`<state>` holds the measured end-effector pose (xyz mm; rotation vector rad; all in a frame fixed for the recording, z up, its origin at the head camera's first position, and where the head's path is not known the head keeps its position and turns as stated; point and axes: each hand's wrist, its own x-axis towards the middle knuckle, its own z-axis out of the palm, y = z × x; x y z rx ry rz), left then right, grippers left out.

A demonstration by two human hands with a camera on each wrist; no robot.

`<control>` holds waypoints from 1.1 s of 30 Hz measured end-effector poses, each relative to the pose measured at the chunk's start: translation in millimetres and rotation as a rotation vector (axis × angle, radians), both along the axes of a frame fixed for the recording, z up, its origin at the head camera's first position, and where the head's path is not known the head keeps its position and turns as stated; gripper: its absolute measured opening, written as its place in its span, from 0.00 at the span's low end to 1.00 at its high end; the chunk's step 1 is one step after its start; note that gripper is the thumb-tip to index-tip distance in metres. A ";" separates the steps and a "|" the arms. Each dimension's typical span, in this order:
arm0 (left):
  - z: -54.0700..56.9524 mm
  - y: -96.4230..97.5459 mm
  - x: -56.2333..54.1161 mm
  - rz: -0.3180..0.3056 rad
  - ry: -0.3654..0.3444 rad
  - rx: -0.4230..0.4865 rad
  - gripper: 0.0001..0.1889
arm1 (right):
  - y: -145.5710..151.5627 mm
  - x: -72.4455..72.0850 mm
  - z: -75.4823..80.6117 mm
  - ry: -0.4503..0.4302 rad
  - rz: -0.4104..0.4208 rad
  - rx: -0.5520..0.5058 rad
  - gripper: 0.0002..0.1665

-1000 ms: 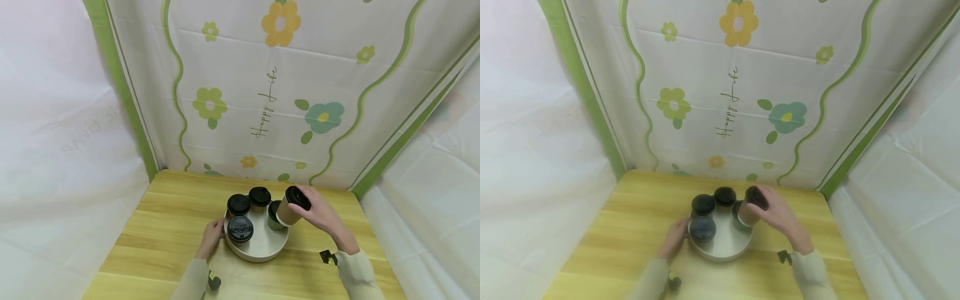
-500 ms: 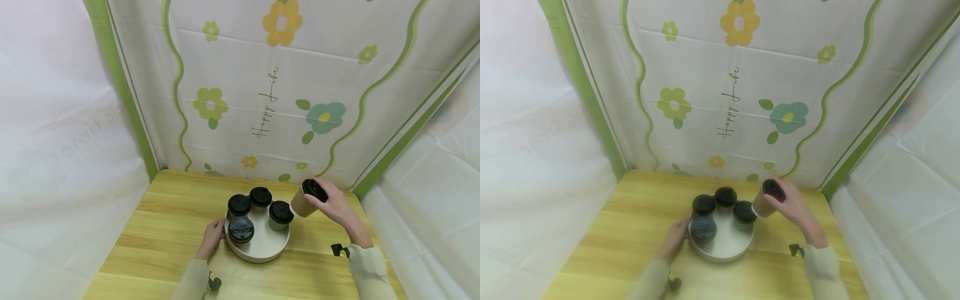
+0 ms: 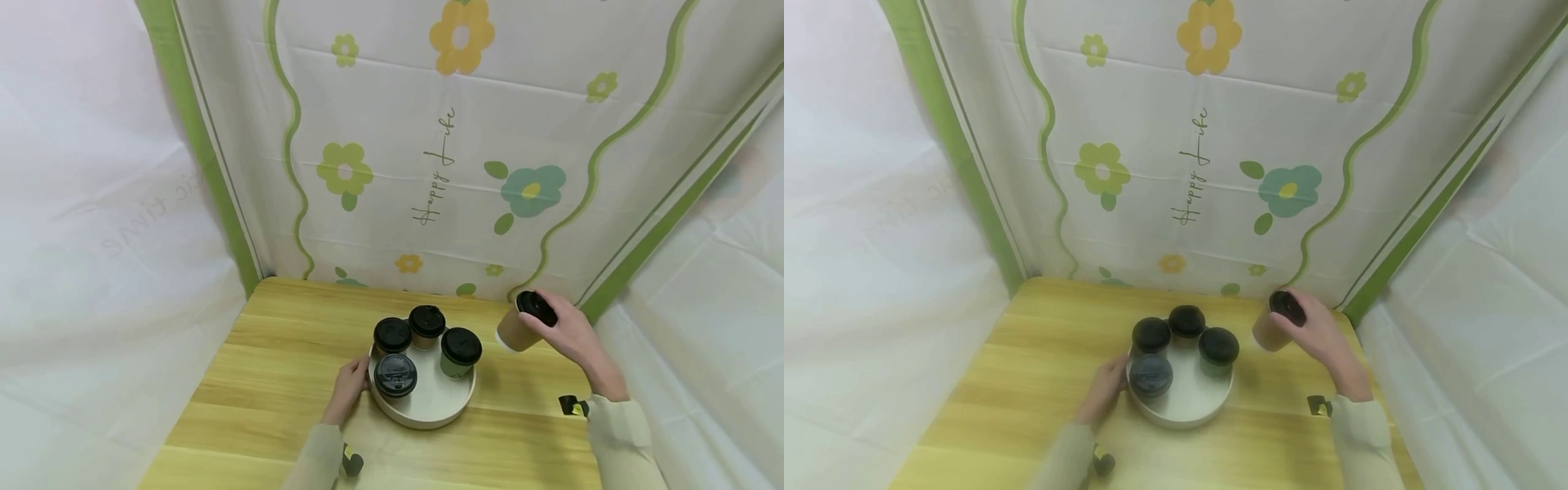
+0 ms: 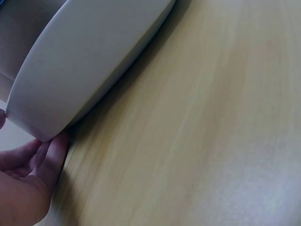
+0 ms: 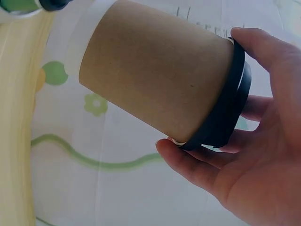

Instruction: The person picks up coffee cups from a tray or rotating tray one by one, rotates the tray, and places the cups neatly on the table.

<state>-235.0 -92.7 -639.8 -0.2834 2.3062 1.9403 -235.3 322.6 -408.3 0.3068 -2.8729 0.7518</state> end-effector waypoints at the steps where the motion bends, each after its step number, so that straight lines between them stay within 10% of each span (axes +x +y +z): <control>1: -0.2 -0.2 -0.4 -0.001 0.001 -0.005 0.27 | 2.5 0.0 0.2 -0.014 -0.005 -0.001 0.43; 21: -4.3 0.1 1.7 -0.007 0.024 0.001 0.26 | 50.0 -14.3 -38.8 -0.166 -0.093 0.031 0.49; 33: -2.2 0.2 2.3 -0.015 0.026 0.009 0.25 | 62.4 -20.0 -74.4 -0.089 -0.076 0.007 0.42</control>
